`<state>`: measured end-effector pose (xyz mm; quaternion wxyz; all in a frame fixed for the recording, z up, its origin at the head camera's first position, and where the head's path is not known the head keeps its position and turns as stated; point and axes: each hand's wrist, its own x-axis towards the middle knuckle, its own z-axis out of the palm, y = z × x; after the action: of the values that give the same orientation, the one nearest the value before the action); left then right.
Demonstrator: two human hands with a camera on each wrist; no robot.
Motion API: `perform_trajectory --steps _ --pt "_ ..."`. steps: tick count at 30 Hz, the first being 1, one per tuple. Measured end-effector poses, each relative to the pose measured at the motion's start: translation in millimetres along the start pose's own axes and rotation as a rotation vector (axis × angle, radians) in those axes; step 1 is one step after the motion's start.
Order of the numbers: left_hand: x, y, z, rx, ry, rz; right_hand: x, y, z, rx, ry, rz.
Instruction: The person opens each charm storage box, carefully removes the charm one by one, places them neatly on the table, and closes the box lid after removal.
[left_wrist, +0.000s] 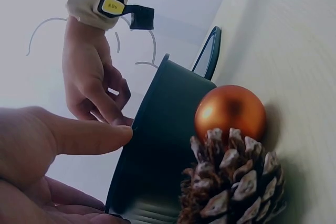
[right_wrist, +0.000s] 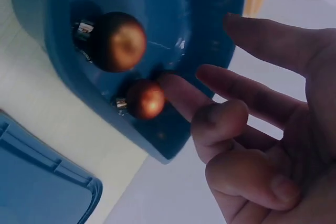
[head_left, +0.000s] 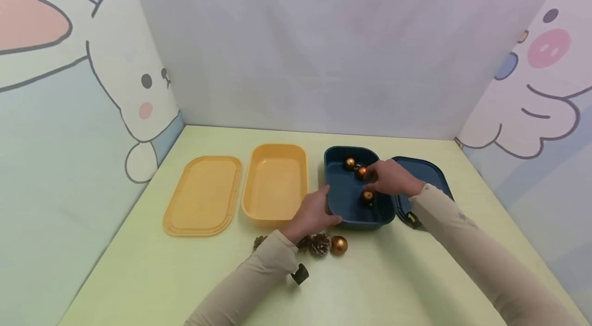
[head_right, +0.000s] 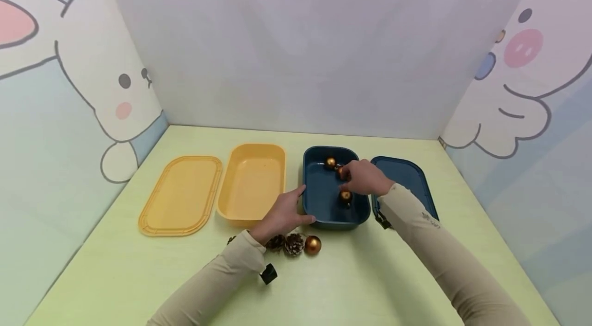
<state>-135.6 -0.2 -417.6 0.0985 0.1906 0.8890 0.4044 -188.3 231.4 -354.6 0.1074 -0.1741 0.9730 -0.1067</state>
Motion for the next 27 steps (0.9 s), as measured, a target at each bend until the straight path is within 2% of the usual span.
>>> perform_trajectory --steps 7,12,19,27 --pt "-0.2 1.9 -1.7 -0.005 -0.004 -0.003 14.9 1.7 1.9 -0.082 -0.104 0.031" --pt "1.3 1.5 -1.2 -0.009 -0.008 -0.01 22.5 1.1 6.6 -0.1 -0.156 0.079" --pt "1.0 2.2 -0.9 -0.012 -0.014 -0.027 29.4 2.2 15.7 -0.078 -0.192 0.13" --pt "-0.4 3.7 -2.4 -0.014 -0.017 -0.024 29.6 4.7 20.9 -0.061 -0.206 0.129"
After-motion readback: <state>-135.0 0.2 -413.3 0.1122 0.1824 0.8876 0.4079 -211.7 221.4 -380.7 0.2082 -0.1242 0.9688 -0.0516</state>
